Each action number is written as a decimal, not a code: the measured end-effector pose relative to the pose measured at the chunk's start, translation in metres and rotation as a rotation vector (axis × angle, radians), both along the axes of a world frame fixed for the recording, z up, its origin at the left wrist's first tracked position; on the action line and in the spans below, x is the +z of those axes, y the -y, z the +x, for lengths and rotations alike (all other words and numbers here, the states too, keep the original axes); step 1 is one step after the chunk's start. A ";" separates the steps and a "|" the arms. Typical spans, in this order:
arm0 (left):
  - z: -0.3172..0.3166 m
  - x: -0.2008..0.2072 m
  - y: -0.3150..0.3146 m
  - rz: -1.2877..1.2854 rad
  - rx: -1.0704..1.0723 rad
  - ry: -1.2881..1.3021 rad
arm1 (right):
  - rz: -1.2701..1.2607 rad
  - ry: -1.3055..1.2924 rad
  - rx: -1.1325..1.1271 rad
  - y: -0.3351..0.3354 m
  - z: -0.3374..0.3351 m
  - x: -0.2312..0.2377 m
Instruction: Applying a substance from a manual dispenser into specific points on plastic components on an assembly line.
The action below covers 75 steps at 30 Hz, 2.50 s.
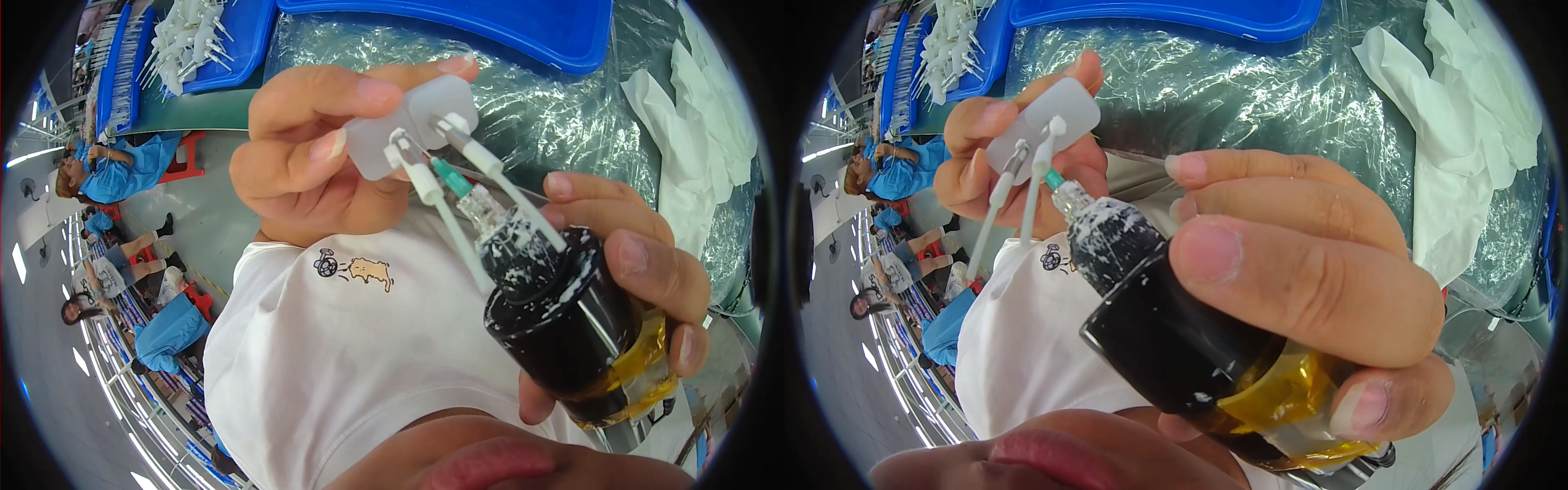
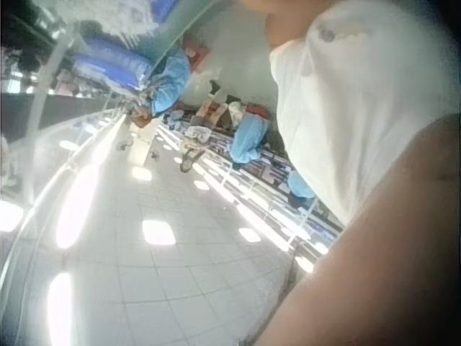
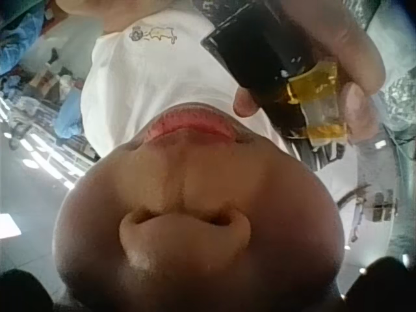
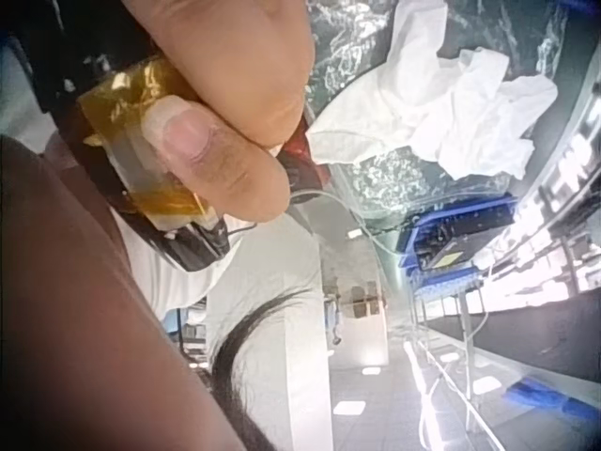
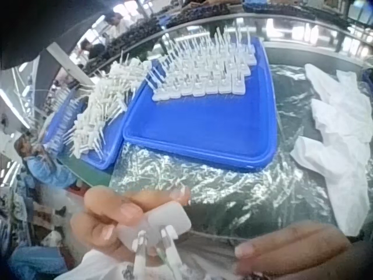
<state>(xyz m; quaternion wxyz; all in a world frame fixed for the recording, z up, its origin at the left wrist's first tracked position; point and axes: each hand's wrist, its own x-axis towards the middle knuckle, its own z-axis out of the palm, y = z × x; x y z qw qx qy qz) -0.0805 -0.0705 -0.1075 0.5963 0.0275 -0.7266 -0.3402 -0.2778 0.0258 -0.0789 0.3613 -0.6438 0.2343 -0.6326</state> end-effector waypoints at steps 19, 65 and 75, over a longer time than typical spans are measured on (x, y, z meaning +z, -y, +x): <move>-0.023 0.005 -0.025 0.094 0.017 -0.021 | 0.120 -0.077 0.096 -0.020 -0.031 0.020; -0.022 0.029 -0.041 0.115 0.190 -0.007 | 0.273 -0.305 0.234 -0.022 -0.038 0.063; -0.005 0.024 -0.024 0.066 -0.103 -0.092 | 0.053 -0.171 0.159 -0.016 -0.020 0.053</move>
